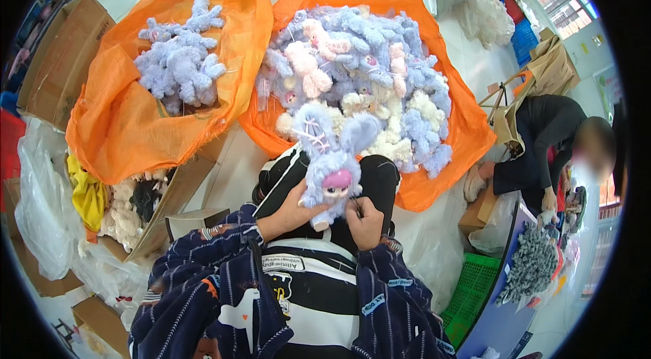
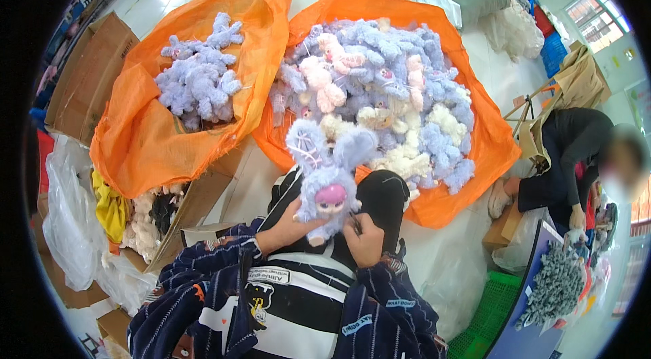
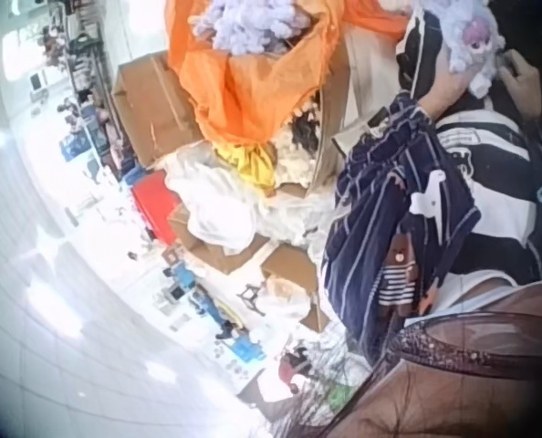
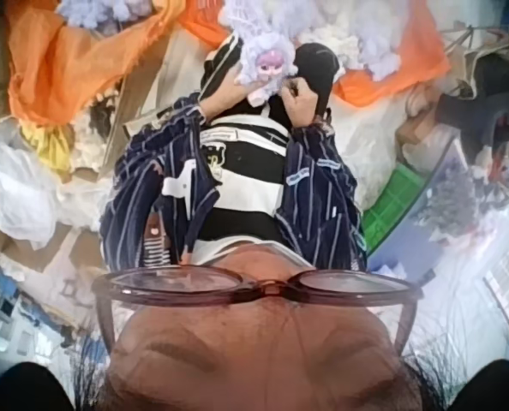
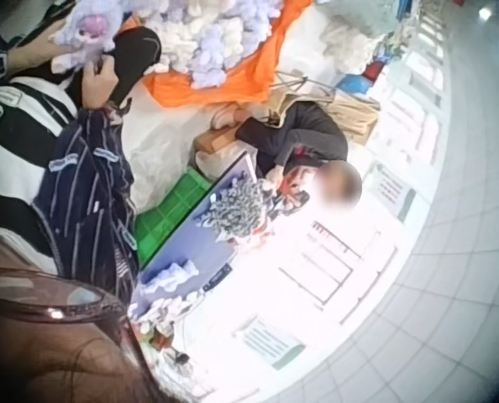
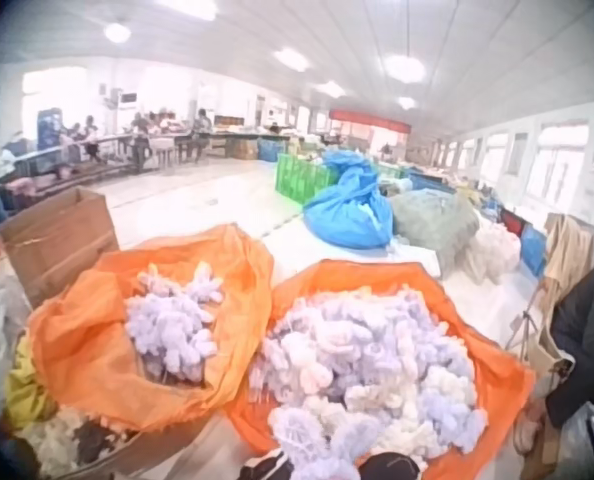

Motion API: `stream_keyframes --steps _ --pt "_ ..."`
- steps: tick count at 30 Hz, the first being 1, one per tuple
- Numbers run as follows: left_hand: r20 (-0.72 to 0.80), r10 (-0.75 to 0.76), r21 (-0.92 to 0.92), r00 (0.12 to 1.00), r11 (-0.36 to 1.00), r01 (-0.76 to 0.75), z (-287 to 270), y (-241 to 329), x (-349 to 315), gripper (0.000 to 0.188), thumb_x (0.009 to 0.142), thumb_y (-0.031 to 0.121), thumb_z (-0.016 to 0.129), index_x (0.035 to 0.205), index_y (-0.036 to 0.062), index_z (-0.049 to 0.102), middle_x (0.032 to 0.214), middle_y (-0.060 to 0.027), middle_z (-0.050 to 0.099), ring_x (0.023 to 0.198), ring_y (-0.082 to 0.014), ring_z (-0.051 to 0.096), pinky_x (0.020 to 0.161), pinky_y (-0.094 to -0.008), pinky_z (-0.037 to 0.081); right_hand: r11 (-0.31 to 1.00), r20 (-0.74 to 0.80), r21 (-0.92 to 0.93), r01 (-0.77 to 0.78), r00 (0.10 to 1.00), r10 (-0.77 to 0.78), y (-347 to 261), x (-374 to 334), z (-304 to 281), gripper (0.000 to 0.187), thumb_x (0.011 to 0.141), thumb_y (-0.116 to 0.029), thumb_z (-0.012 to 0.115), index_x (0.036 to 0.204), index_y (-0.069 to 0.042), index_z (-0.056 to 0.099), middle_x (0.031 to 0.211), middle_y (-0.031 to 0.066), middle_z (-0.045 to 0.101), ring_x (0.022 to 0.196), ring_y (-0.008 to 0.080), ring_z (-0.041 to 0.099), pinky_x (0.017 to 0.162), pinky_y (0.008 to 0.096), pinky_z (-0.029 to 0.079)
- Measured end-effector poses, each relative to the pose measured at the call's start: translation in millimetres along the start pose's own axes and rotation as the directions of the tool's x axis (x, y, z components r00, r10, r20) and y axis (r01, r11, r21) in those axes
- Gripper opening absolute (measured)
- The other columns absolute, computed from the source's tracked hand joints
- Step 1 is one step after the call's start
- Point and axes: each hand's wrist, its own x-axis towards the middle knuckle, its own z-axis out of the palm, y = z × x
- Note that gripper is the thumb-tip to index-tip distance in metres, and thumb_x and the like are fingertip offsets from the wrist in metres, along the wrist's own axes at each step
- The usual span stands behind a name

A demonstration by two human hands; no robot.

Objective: The person sits on the floor and repeatedly picks up small stuffed toys from an orange bag, trims loose threads and fur with a small blade, and places the toys back into the bag. The person handles multiple toys one at a time, turning them over to trim different sides.

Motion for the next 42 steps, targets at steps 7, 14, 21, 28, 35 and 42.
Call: stream_keyframes --steps 7,14,21,28,35,42 --pt "0.225 -0.027 0.135 0.974 0.991 -0.004 -9.4 10.0 -10.6 0.051 0.077 0.012 0.071 0.122 0.0022 0.049 0.112 -0.0091 0.059 0.103 -0.0146 0.054 0.090 -0.0309 0.044 0.847 -0.124 0.521 -0.107 0.972 0.199 -19.1 31.9 -31.3 0.014 0.087 -0.009 0.056 0.095 0.002 0.055 0.071 -0.0001 0.055 0.059 0.0045 0.048 0.051 0.0188 0.037" --pt "0.467 -0.285 0.177 0.837 0.958 0.227 -30.1 28.9 -6.0 0.043 0.079 0.010 0.070 0.118 0.0018 0.054 0.114 -0.0074 0.060 0.103 -0.0119 0.054 0.091 -0.0288 0.043 0.731 0.140 0.611 -0.303 0.951 0.277 -20.3 57.9 -25.8 0.017 0.087 -0.016 0.059 0.094 -0.001 0.059 0.073 -0.0005 0.055 0.054 0.0052 0.043 0.049 0.0198 0.034" --pt "-0.255 0.021 -0.690 0.967 0.697 -0.197 -129.4 94.1 10.8 0.056 0.087 0.041 0.056 0.130 0.0065 0.045 0.131 -0.0116 0.047 0.123 -0.0252 0.042 0.103 -0.0413 0.034 0.787 0.246 0.419 -0.453 0.891 0.382 0.6 61.7 -30.0 0.017 0.087 -0.013 0.059 0.094 0.001 0.062 0.077 0.0008 0.060 0.070 0.0071 0.055 0.067 0.0197 0.043" --pt "-0.507 -0.266 0.517 0.820 0.667 0.537 -213.9 -76.0 110.0 0.081 0.078 0.049 0.064 0.130 -0.0067 0.037 0.129 -0.0251 0.046 0.117 -0.0336 0.048 0.093 -0.0419 0.041 0.982 -0.090 0.176 -0.068 0.992 0.084 20.4 80.5 -13.4 0.009 0.086 -0.007 0.060 0.087 0.002 0.061 0.069 0.0016 0.058 0.061 0.0060 0.053 0.057 0.0195 0.042" --pt "-0.778 -0.276 0.500 0.565 0.273 0.822 -271.3 -142.0 186.8 0.071 0.071 0.055 0.065 0.106 -0.0063 0.060 0.108 -0.0286 0.059 0.107 -0.0380 0.055 0.087 -0.0428 0.044 0.973 -0.009 -0.152 0.171 0.985 -0.175 17.1 91.8 -16.2 0.013 0.072 0.003 0.066 0.082 -0.003 0.062 0.063 0.0082 0.056 0.049 0.0192 0.055 0.047 0.0268 0.041" --pt "-0.817 -0.400 -0.394 0.415 0.913 0.103 -312.4 -210.1 195.6 0.039 0.081 0.033 0.052 0.107 0.0050 0.059 0.110 -0.0112 0.060 0.100 -0.0282 0.057 0.087 -0.0421 0.046 0.974 0.074 -0.133 0.180 0.982 -0.172 13.2 109.7 -21.3 0.014 0.073 0.000 0.065 0.085 -0.004 0.062 0.066 0.0093 0.059 0.054 0.0230 0.059 0.049 0.0287 0.044"
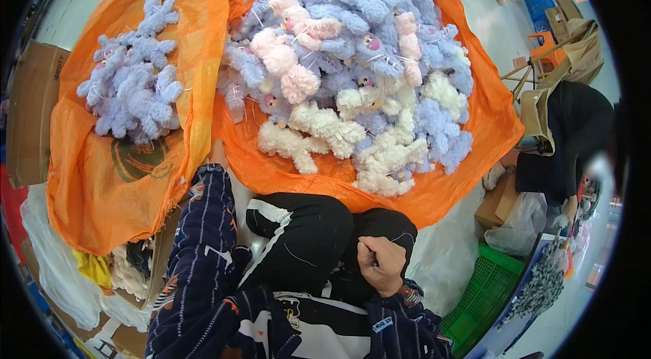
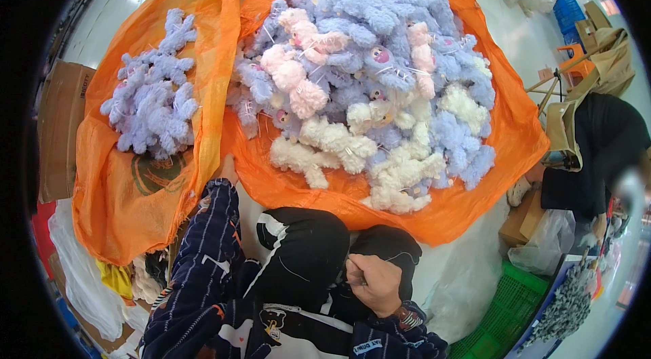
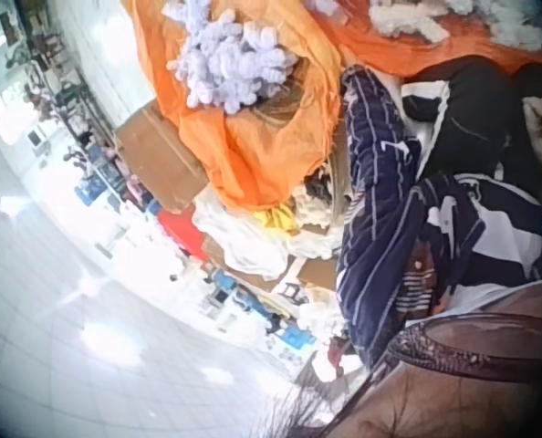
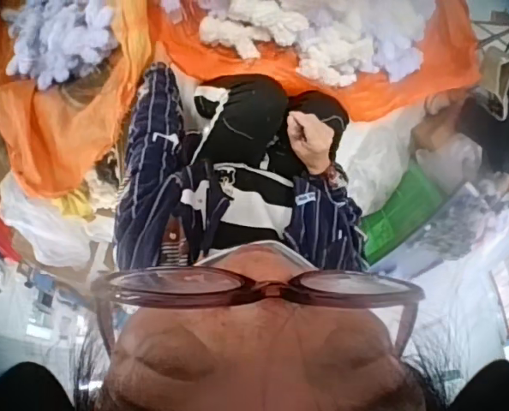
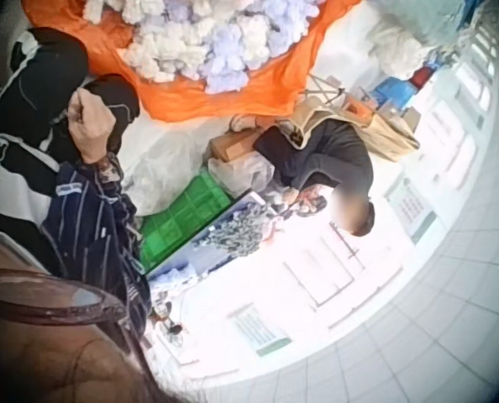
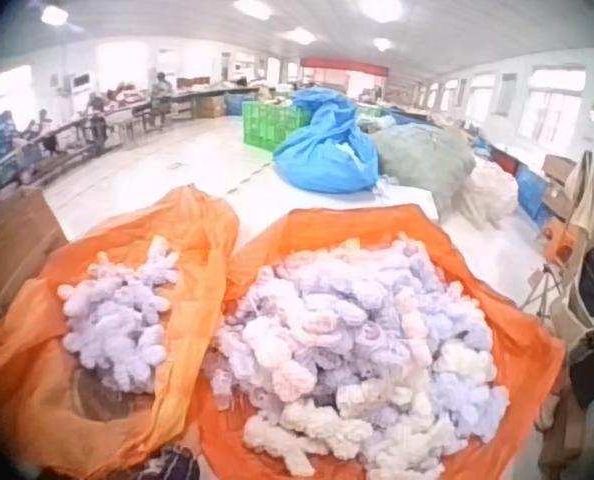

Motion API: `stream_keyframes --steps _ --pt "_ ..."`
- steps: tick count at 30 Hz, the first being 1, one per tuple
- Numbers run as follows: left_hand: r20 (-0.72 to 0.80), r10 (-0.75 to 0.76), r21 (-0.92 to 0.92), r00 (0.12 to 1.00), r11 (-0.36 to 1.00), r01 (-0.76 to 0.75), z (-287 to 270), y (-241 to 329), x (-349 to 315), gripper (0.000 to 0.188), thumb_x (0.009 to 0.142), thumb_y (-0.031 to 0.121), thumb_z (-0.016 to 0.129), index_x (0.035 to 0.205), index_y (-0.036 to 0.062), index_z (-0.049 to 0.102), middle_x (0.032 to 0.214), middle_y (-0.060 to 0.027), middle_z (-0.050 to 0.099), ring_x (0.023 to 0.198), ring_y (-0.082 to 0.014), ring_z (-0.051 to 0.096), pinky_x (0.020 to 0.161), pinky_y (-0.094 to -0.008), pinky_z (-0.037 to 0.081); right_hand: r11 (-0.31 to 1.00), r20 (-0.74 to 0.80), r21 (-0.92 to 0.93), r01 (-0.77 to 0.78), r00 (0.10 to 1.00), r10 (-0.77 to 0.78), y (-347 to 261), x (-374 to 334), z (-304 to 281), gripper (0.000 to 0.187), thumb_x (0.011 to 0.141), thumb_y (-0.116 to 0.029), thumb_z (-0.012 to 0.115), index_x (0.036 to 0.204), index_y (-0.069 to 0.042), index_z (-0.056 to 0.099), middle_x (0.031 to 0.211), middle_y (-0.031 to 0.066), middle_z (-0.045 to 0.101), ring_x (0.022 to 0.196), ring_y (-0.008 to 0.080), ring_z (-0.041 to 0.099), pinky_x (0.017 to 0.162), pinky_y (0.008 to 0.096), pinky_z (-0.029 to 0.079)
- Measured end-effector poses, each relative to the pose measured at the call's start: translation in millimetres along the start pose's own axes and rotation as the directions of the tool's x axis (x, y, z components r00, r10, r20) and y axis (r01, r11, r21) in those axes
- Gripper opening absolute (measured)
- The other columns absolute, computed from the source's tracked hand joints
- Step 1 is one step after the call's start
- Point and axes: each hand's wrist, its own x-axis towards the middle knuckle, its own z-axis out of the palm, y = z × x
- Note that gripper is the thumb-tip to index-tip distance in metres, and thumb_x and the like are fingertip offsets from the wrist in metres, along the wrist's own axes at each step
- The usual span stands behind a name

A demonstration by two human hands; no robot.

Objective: The person sits on the floor and repeatedly picks up small stuffed toys from an orange bag, trims loose threads and fur with a small blade, and places the toys back into the bag. The person handles multiple toys one at a time, turning them over to trim different sides.

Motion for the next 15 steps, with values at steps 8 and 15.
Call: stream_keyframes --steps 8,15 --pt "0.202 -0.008 -0.279 0.979 0.958 0.066 102.2 74.6 -114.2 0.053 0.090 0.042 0.047 0.127 0.0037 0.043 0.122 -0.0101 0.054 0.108 -0.0268 0.054 0.092 -0.0441 0.045 1.000 -0.047 0.005 0.027 0.999 -0.027 2.2 -1.9 3.5 0.010 0.074 0.000 0.066 0.083 -0.004 0.061 0.065 0.0076 0.057 0.051 0.0201 0.055 0.047 0.0271 0.042" --pt "0.416 -0.148 0.132 0.897 0.986 0.101 106.2 137.5 -205.3 0.051 0.095 0.042 0.041 0.126 0.0005 0.045 0.121 -0.0130 0.055 0.107 -0.0284 0.055 0.089 -0.0449 0.048 1.000 -0.172 0.028 0.009 0.985 -0.004 -0.1 -8.9 2.6 0.009 0.077 -0.004 0.066 0.084 -0.003 0.061 0.067 0.0107 0.058 0.054 0.0237 0.058 0.050 0.0285 0.045"
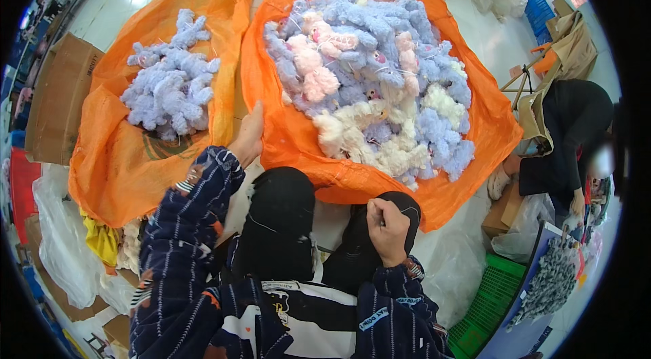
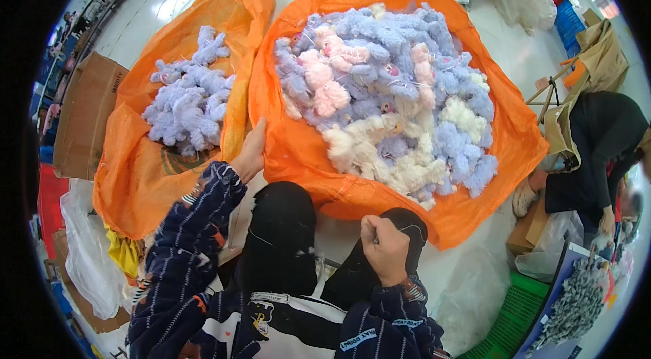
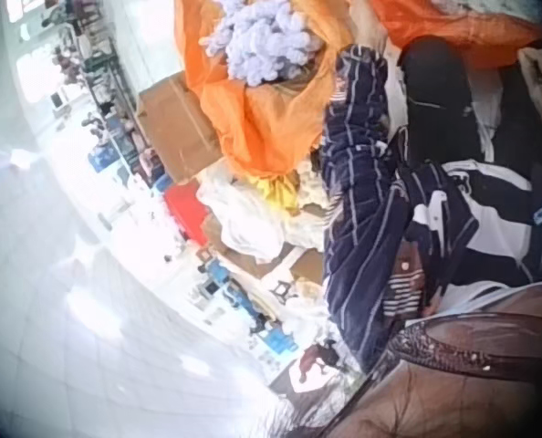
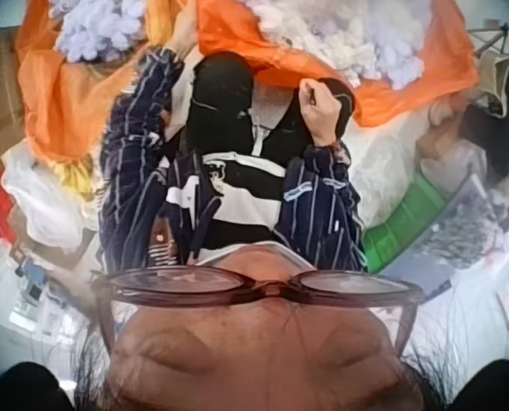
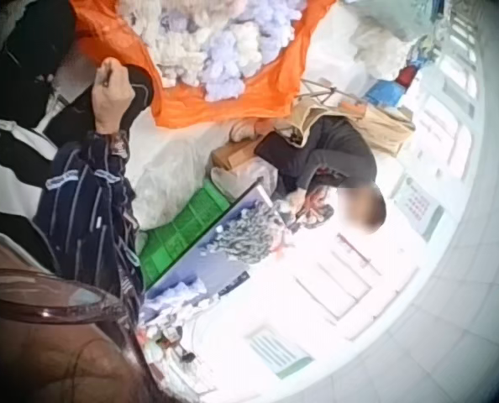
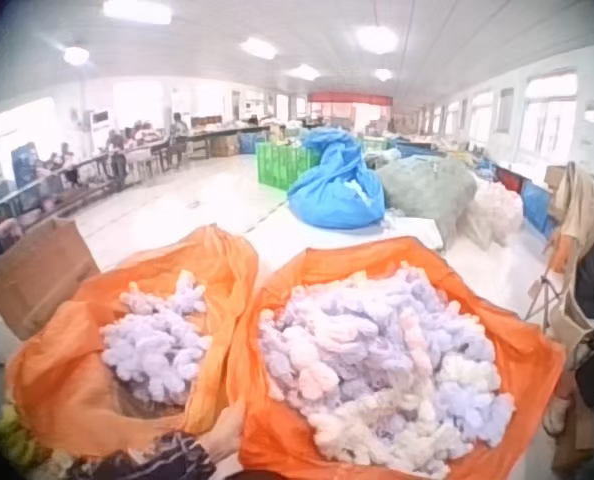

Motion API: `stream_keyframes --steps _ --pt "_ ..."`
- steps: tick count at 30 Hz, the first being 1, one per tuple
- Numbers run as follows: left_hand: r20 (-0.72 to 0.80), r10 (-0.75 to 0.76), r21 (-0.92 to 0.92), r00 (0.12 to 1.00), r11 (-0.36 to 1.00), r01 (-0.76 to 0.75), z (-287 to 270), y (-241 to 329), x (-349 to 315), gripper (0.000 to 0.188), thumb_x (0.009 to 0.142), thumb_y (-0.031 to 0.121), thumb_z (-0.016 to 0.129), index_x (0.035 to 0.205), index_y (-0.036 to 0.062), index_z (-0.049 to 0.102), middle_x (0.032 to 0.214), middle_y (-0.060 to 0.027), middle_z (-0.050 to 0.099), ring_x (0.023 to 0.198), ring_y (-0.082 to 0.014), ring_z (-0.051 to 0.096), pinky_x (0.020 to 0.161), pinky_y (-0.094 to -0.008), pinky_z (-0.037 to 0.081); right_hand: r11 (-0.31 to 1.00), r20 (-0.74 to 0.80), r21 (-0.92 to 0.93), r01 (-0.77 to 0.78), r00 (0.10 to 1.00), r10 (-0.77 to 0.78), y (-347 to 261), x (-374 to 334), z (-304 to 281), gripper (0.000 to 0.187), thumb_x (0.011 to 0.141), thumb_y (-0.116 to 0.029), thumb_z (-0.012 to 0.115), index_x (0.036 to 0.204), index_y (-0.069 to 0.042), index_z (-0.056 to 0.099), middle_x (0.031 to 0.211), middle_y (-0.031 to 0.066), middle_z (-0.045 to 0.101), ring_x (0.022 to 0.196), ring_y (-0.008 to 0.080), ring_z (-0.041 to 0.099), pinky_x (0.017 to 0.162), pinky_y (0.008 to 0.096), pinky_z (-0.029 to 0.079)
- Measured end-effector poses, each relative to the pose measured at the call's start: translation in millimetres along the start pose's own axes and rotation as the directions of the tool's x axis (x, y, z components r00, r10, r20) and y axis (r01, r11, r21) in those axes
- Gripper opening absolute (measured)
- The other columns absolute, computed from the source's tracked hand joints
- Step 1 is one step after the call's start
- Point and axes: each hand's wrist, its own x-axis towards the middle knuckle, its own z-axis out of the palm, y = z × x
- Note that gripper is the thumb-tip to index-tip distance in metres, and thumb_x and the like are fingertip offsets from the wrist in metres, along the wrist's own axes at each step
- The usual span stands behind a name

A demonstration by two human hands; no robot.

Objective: The person sits on the floor and repeatedly picks up small stuffed toys from an orange bag, trims loose threads and fur with a small blade, and places the toys back into the bag. The person handles multiple toys one at a time, turning them over to trim different sides.

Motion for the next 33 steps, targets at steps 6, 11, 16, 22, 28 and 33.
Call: stream_keyframes --steps 6,11,16,22,28,33 --pt "0.136 -0.098 0.233 0.986 0.970 0.064 -2.0 18.6 -53.5 0.047 0.096 0.036 0.041 0.122 -0.0024 0.046 0.120 -0.0152 0.056 0.108 -0.0302 0.055 0.090 -0.0464 0.048 1.000 -0.136 -0.016 -0.026 0.990 0.024 2.7 -11.8 7.5 0.010 0.080 -0.007 0.065 0.087 -0.002 0.062 0.075 0.0143 0.062 0.063 0.0273 0.063 0.056 0.0295 0.049" --pt "0.092 -0.076 0.292 0.993 0.955 0.047 -3.3 -57.9 -115.4 0.046 0.094 0.033 0.047 0.124 -0.0014 0.045 0.119 -0.0150 0.055 0.104 -0.0281 0.057 0.087 -0.0428 0.048 0.990 -0.225 -0.051 -0.128 0.968 0.114 23.8 -23.1 -0.5 0.014 0.081 -0.011 0.064 0.090 -0.001 0.062 0.078 0.0172 0.063 0.069 0.0303 0.063 0.062 0.0319 0.049" --pt "0.144 -0.111 0.015 0.983 0.994 0.110 -52.2 -153.1 -156.7 0.043 0.095 0.028 0.045 0.122 -0.0055 0.045 0.118 -0.0157 0.055 0.103 -0.0244 0.056 0.088 -0.0389 0.047 0.976 -0.243 -0.176 -0.131 0.966 0.086 37.6 -34.8 -2.9 0.015 0.083 -0.016 0.062 0.090 -0.003 0.062 0.078 0.0166 0.062 0.070 0.0317 0.061 0.061 0.0360 0.048" --pt "0.232 -0.085 0.871 0.969 0.461 -0.168 -84.3 -185.9 -144.8 0.045 0.092 0.035 0.046 0.099 -0.0073 0.060 0.092 -0.0220 0.064 0.088 -0.0322 0.063 0.076 -0.0393 0.049 0.961 -0.157 -0.187 -0.205 0.972 0.177 28.7 -29.9 14.5 0.017 0.081 -0.020 0.063 0.088 -0.005 0.062 0.076 0.0162 0.061 0.070 0.0334 0.061 0.060 0.0373 0.048" --pt "0.425 -0.370 0.695 0.826 -0.450 -0.560 -76.5 -154.8 -151.0 0.036 0.086 0.033 0.049 0.080 0.0038 0.069 0.080 -0.0185 0.067 0.076 -0.0322 0.066 0.065 -0.0431 0.051 0.974 0.049 -0.006 -0.225 0.973 0.225 38.2 -1.5 64.5 0.021 0.082 -0.022 0.060 0.084 -0.001 0.061 0.072 0.0203 0.060 0.069 0.0365 0.060 0.059 0.0376 0.045" --pt "0.722 -0.150 0.620 0.676 -0.294 -0.727 -35.7 -97.1 -139.2 0.035 0.082 0.038 0.055 0.082 0.0053 0.067 0.081 -0.0153 0.066 0.080 -0.0288 0.065 0.068 -0.0402 0.050 0.953 0.072 -0.046 -0.301 0.950 0.303 88.7 69.5 107.8 0.029 0.081 -0.026 0.056 0.086 0.002 0.062 0.079 0.0232 0.062 0.077 0.0371 0.062 0.066 0.0407 0.046"
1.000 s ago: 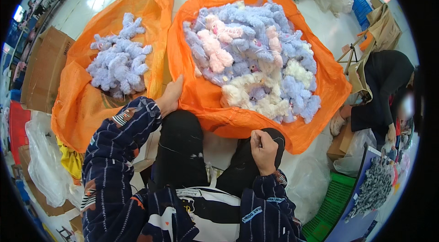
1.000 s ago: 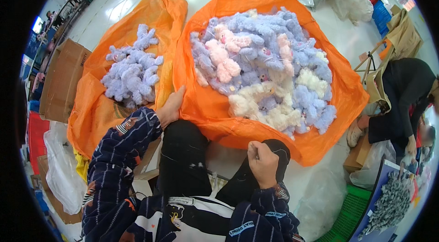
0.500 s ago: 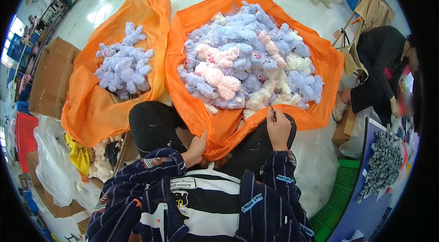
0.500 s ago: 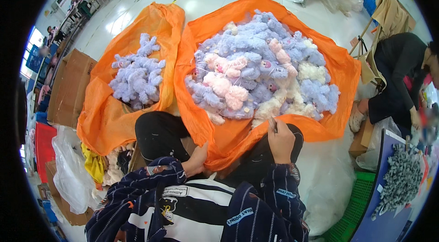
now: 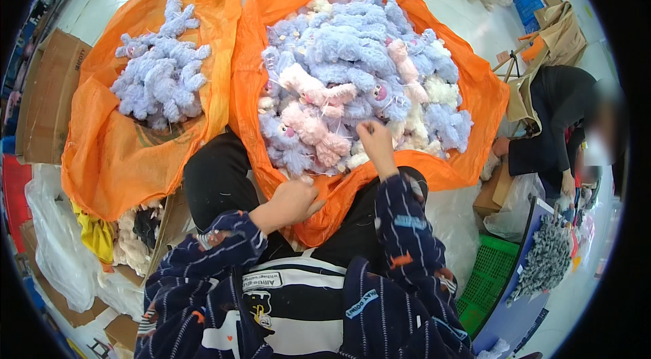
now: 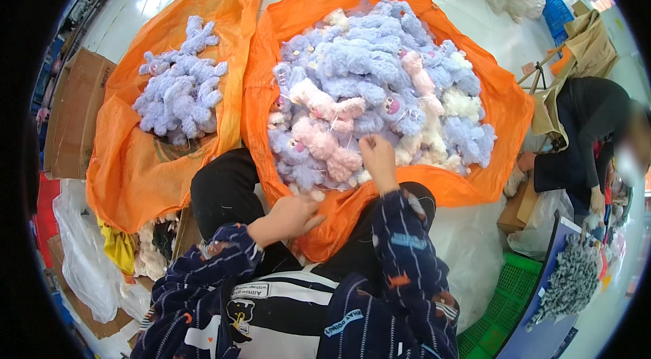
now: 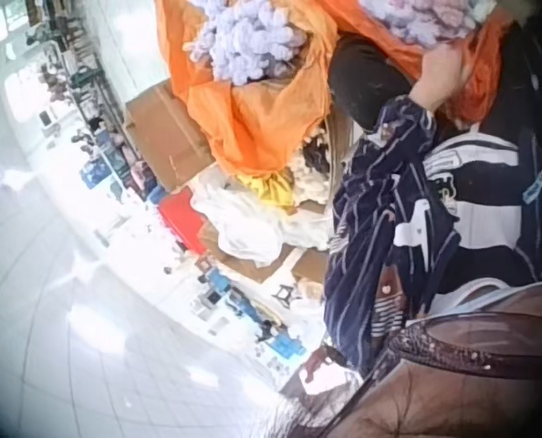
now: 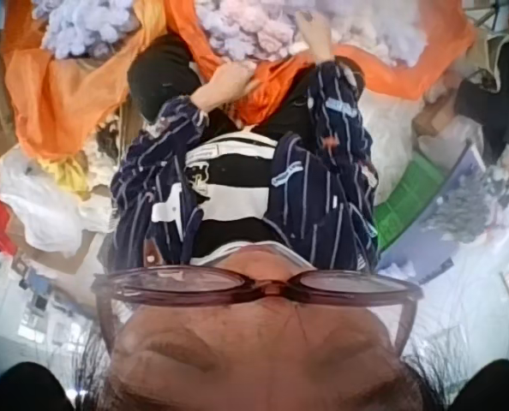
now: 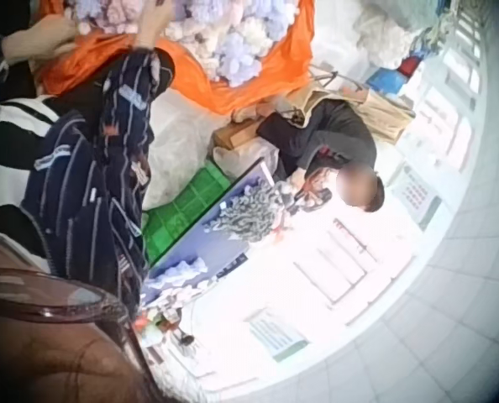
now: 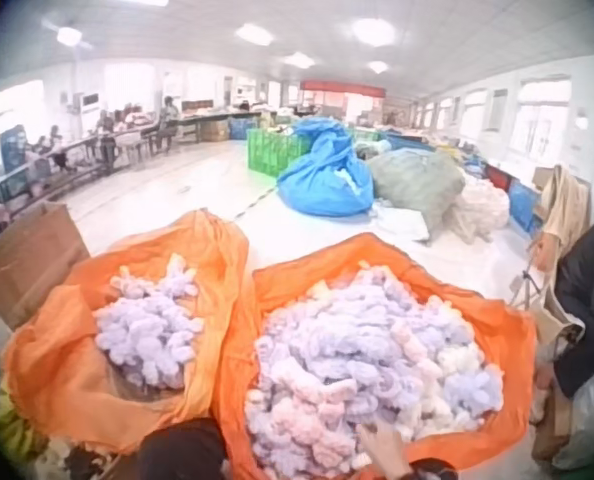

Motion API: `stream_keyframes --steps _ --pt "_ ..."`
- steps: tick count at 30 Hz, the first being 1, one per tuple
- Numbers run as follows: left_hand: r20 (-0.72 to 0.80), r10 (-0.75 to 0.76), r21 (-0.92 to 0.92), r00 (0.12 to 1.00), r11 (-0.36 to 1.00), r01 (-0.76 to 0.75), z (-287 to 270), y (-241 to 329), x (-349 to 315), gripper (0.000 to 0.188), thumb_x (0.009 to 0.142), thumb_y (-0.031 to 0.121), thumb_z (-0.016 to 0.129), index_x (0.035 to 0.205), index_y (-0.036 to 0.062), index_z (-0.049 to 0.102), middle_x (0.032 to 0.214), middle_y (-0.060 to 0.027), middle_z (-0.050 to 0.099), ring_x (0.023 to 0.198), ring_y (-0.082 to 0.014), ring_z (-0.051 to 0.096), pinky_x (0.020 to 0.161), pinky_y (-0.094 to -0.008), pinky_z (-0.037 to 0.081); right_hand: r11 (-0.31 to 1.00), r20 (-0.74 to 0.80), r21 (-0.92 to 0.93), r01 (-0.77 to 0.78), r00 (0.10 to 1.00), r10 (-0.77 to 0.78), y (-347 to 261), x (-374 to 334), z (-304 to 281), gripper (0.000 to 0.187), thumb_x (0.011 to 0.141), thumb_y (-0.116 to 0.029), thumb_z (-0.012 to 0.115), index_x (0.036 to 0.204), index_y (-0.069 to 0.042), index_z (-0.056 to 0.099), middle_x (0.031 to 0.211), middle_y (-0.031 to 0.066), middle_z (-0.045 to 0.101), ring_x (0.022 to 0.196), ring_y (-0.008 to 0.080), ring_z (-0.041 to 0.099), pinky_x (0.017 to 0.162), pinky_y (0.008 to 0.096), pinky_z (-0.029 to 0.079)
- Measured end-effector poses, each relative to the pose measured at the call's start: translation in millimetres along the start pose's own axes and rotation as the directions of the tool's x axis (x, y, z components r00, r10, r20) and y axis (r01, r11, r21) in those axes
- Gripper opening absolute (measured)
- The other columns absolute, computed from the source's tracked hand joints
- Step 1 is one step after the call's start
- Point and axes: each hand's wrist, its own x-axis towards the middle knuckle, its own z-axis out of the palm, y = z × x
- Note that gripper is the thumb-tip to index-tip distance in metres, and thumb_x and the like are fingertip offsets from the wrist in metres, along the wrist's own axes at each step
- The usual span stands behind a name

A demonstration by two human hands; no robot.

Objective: The person sits on the floor and repeatedly picks up small stuffed toys from an orange bag, trims loose threads and fur with a small blade, and places the toys back into the bag. The person handles multiple toys one at a time, turning them over to trim different sides.

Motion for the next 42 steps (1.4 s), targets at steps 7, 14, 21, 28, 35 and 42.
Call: stream_keyframes --steps 7,14,21,28,35,42 --pt "0.527 -0.270 0.186 0.806 0.962 0.201 73.9 -48.1 11.8 0.039 0.083 0.041 0.053 0.098 0.0078 0.063 0.099 -0.0114 0.065 0.100 -0.0310 0.060 0.088 -0.0624 0.035 0.914 -0.241 -0.177 -0.365 0.917 0.319 67.6 78.3 85.6 0.045 0.076 -0.033 0.057 0.092 0.009 0.062 0.090 0.0296 0.062 0.090 0.0412 0.060 0.081 0.0452 0.046" --pt "0.427 -0.243 0.074 0.871 0.969 0.234 43.1 -47.2 9.7 0.042 0.083 0.042 0.053 0.108 0.0092 0.057 0.096 -0.0155 0.065 0.088 -0.0340 0.063 0.074 -0.0465 0.048 0.929 -0.335 0.138 -0.344 0.866 0.370 103.6 98.7 135.2 0.039 0.073 -0.030 0.059 0.078 0.009 0.061 0.075 0.0249 0.062 0.076 0.0366 0.062 0.070 0.0433 0.046" --pt "0.151 -0.286 -0.086 0.946 0.950 0.300 17.5 -52.7 9.0 0.038 0.083 0.037 0.055 0.109 0.0096 0.055 0.096 -0.0168 0.063 0.091 -0.0348 0.061 0.074 -0.0462 0.047 0.933 -0.405 0.357 0.050 0.908 0.106 11.3 86.0 99.3 0.026 0.079 -0.023 0.055 0.078 0.003 0.057 0.060 0.0122 0.056 0.055 0.0213 0.052 0.054 0.0357 0.042" --pt "-0.601 -0.189 -0.453 0.776 0.881 -0.137 1.0 -47.7 -2.0 0.058 0.080 0.027 0.065 0.125 -0.0003 0.042 0.120 -0.0228 0.050 0.113 -0.0377 0.048 0.093 -0.0430 0.040 0.548 -0.056 0.837 0.009 0.996 0.070 -95.1 1.7 -18.4 0.013 0.087 -0.019 0.052 0.090 -0.006 0.053 0.064 -0.0020 0.047 0.047 0.0073 0.039 0.045 0.0239 0.032" --pt "-0.480 -0.036 -0.655 0.877 0.679 -0.331 -30.6 -4.4 -38.0 0.084 0.073 0.021 0.075 0.138 -0.0010 0.028 0.131 -0.0165 0.041 0.120 -0.0241 0.043 0.100 -0.0348 0.034 0.067 0.322 0.943 -0.326 0.945 0.063 -129.1 -90.8 -67.9 0.032 0.090 -0.029 0.040 0.100 -0.005 0.058 0.083 0.0049 0.063 0.059 0.0148 0.055 0.055 0.0281 0.045" --pt "-0.040 0.161 -0.998 0.986 0.039 -0.047 -17.1 38.7 -56.4 0.092 0.067 0.027 0.081 0.136 -0.0046 0.028 0.125 -0.0129 0.045 0.114 -0.0170 0.045 0.094 -0.0282 0.037 0.106 0.541 0.834 -0.542 0.840 0.039 -99.9 -114.6 -50.9 0.038 0.092 -0.031 0.042 0.111 0.000 0.056 0.099 0.0086 0.063 0.084 0.0181 0.062 0.078 0.0320 0.050"
